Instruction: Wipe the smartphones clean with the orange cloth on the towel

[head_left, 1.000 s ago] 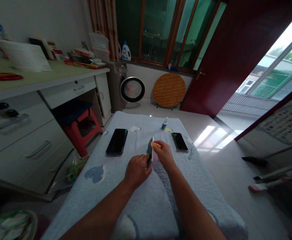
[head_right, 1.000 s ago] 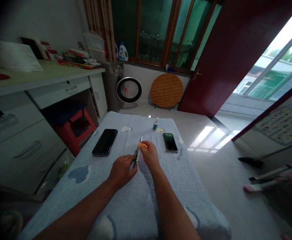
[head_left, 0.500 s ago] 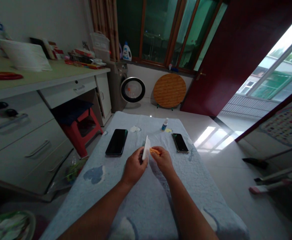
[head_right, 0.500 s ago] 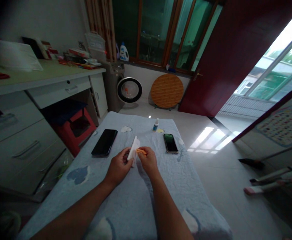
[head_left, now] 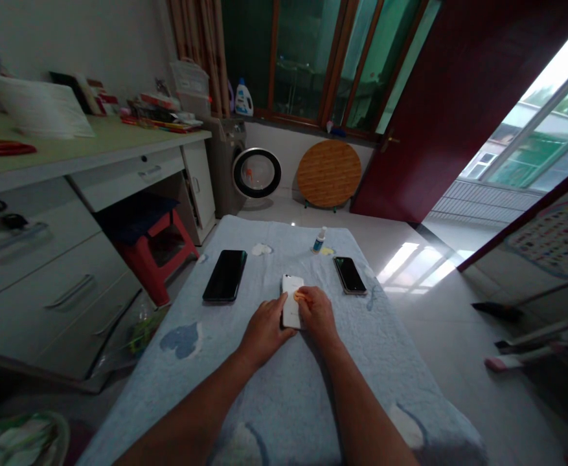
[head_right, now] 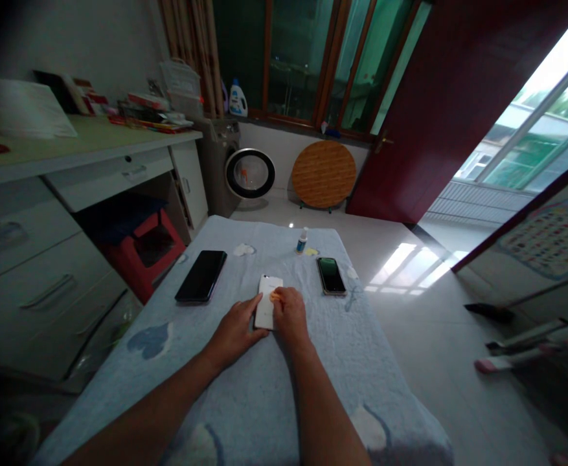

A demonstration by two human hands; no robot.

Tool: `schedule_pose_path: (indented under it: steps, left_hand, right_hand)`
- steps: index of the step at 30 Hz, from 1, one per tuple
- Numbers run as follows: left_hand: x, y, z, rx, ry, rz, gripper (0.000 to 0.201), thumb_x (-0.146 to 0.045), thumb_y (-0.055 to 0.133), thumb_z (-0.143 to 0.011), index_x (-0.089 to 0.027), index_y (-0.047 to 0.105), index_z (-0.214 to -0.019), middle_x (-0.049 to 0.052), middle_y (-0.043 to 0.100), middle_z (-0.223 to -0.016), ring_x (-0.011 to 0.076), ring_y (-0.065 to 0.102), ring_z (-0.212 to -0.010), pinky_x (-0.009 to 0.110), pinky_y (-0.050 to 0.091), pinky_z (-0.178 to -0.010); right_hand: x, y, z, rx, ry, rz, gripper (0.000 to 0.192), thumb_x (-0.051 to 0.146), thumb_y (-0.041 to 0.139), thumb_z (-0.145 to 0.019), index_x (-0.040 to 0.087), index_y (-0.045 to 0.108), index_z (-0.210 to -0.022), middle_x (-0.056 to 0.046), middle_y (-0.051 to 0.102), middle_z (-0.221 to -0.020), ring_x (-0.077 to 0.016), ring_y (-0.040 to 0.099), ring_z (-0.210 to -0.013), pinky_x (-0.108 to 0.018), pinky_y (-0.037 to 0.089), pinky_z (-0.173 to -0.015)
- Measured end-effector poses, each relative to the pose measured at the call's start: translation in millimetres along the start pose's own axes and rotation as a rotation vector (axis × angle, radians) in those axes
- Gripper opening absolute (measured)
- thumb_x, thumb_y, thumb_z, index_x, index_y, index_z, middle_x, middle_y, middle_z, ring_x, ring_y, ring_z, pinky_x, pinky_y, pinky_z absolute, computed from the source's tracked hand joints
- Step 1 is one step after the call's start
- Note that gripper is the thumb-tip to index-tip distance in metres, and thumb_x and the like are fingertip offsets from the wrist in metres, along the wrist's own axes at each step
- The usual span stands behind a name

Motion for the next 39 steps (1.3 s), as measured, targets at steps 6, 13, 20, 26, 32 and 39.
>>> schedule_pose_path:
  steps: [6,13,20,26,32,39]
  left_hand:
    - [0,-1.4,0,0.023,0.055,-0.222,0.058,-0.035,0.074,-0.073,-0.022,0.054,-0.126,0.007,0.061,-0.103,0.0271,0.054,-0.1,0.039,0.045,-0.088]
    - [4,-7.5,-1,-0.007,0.022,-0.289,0.07,-0.042,0.081,-0.064,-0.021,0.056,-0.125,0.013,0.052,-0.13,0.0328,0.048,-0.113,0.045,0.041,-0.095]
    - [11,-0.2,-3,0.068,-0.01,-0.254,0.062,-0.041,0.075,-0.071,-0.022,0.054,-0.127,0.012,0.053,-0.138,0.0337,0.045,-0.124,0.05,0.035,-0.102]
    - [10,-0.3,-2,0.139,-0.03,-0.269,0.069,-0.043,0.071,-0.075,-0.018,0.049,-0.135,0.011,0.048,-0.144,0.0298,0.042,-0.13,0.044,0.031,-0.108]
    - [12,-1.5,-3,0.135,-0.024,-0.248,0.069,-0.043,0.071,-0.074,-0.018,0.049,-0.135,0.01,0.047,-0.145,0.0288,0.042,-0.128,0.043,0.031,-0.108]
    - [10,-1.9,-4,0.131,-0.005,-0.251,0.069,-0.044,0.072,-0.074,-0.019,0.049,-0.134,0.009,0.048,-0.144,0.0296,0.043,-0.126,0.044,0.033,-0.106]
  right_hand:
    - [7,9,0,0.098,-0.047,0.064,0.021,0.013,0.053,-0.083,0.017,0.07,-0.094,-0.009,0.062,-0.096,-0.0193,0.056,-0.092,-0.032,0.043,-0.087]
    - [28,4,13,0.314,-0.089,0.133,0.019,0.008,0.055,-0.084,0.016,0.071,-0.089,-0.007,0.062,-0.092,-0.0168,0.057,-0.09,-0.028,0.044,-0.084]
    - [40,5,25,0.411,-0.166,0.133,0.023,0.007,0.053,-0.087,0.018,0.073,-0.089,-0.006,0.066,-0.094,-0.0166,0.058,-0.093,-0.027,0.043,-0.087]
    - [11,27,-20,0.37,-0.15,0.31,0.024,0.01,0.051,-0.089,0.017,0.073,-0.098,-0.008,0.067,-0.106,-0.0167,0.057,-0.099,-0.026,0.04,-0.089]
    - [1,38,-59,0.368,-0.102,0.461,0.027,0.008,0.048,-0.089,0.016,0.07,-0.103,-0.009,0.069,-0.106,-0.0163,0.059,-0.1,-0.027,0.036,-0.091]
    - [10,70,-73,0.457,-0.119,0.561,0.028,0.009,0.045,-0.09,0.015,0.066,-0.107,-0.01,0.067,-0.108,-0.0176,0.058,-0.101,-0.027,0.033,-0.09]
Point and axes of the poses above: each hand's wrist, its own z-axis away from the middle knuckle, its own y-axis out of the palm, x = y × z, the point moved 9 cm from there along -z, towards the middle knuckle
